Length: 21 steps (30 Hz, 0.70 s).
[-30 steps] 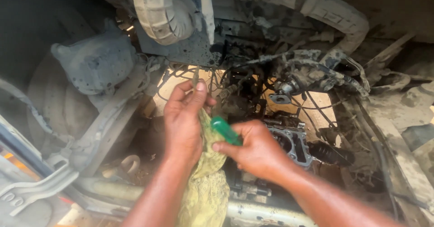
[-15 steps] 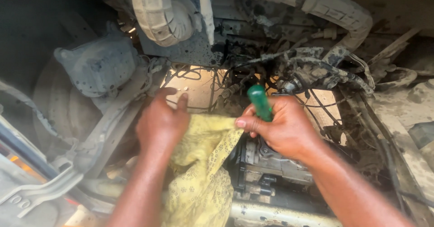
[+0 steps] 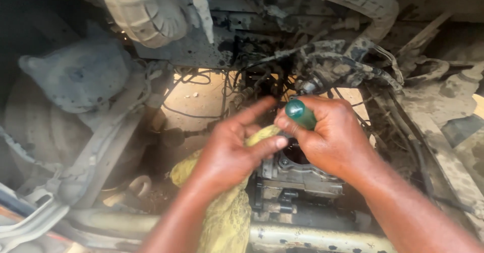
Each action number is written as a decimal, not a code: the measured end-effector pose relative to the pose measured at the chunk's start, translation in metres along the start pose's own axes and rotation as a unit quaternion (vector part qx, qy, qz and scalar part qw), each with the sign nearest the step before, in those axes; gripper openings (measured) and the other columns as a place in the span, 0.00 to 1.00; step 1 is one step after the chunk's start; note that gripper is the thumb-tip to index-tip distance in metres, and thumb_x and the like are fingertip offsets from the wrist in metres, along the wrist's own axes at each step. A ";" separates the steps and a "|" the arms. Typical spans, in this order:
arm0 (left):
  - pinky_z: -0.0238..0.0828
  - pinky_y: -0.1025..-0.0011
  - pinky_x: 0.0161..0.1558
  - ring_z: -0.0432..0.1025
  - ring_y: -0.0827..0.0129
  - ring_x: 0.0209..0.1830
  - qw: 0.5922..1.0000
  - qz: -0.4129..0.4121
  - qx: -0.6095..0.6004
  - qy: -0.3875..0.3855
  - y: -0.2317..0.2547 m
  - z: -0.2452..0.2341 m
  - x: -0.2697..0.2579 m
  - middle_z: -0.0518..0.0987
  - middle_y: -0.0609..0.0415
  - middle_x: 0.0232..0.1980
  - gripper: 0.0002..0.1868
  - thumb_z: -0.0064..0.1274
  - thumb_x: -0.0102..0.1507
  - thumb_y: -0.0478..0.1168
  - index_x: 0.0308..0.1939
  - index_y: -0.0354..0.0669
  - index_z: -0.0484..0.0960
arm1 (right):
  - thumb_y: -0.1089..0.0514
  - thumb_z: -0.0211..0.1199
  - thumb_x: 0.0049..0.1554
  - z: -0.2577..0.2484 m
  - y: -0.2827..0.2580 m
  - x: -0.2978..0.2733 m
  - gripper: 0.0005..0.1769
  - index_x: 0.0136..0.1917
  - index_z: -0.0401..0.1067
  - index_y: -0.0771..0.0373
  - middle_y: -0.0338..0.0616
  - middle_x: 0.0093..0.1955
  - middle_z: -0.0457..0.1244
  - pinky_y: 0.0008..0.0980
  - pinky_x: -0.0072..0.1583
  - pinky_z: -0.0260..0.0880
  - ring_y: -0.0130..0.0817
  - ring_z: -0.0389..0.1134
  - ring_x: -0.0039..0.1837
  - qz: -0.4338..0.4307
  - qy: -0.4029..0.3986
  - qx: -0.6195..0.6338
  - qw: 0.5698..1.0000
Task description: Repairing an engine component using a screwdriver and hands inside an open vehicle engine bay.
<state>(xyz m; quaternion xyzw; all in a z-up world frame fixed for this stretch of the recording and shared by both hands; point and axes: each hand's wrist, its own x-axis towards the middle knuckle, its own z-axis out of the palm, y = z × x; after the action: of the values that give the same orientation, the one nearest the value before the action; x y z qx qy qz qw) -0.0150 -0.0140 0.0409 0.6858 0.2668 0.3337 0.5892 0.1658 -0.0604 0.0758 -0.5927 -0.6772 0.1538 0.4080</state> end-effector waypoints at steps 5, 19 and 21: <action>0.78 0.68 0.49 0.82 0.72 0.44 0.980 0.107 0.136 0.093 -0.016 0.013 0.001 0.89 0.53 0.47 0.21 0.66 0.58 0.45 0.55 0.46 0.87 | 0.52 0.67 0.57 0.002 0.027 -0.012 0.12 0.38 0.78 0.62 0.39 0.29 0.68 0.34 0.37 0.65 0.28 0.66 0.33 0.021 0.052 -0.048 0.997; 0.76 0.67 0.39 0.82 0.67 0.34 0.958 0.063 0.255 0.119 -0.014 0.014 0.011 0.88 0.51 0.37 0.13 0.61 0.61 0.45 0.44 0.44 0.89 | 0.49 0.67 0.56 -0.007 0.045 -0.009 0.12 0.40 0.80 0.59 0.42 0.32 0.68 0.34 0.37 0.69 0.31 0.68 0.34 0.118 -0.005 0.040 0.992; 0.76 0.68 0.39 0.82 0.68 0.34 0.960 0.069 0.243 0.121 -0.011 0.013 0.012 0.88 0.50 0.37 0.13 0.61 0.61 0.45 0.45 0.42 0.89 | 0.53 0.68 0.54 -0.008 0.045 -0.012 0.09 0.46 0.81 0.57 0.41 0.38 0.70 0.33 0.42 0.73 0.30 0.71 0.39 0.045 -0.004 0.086 0.995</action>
<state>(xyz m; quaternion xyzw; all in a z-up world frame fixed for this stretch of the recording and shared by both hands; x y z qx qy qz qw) 0.0029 -0.0113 0.0303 0.7795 0.3618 0.3789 0.3434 0.2017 -0.0623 0.0456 -0.5846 -0.6361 0.2320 0.4469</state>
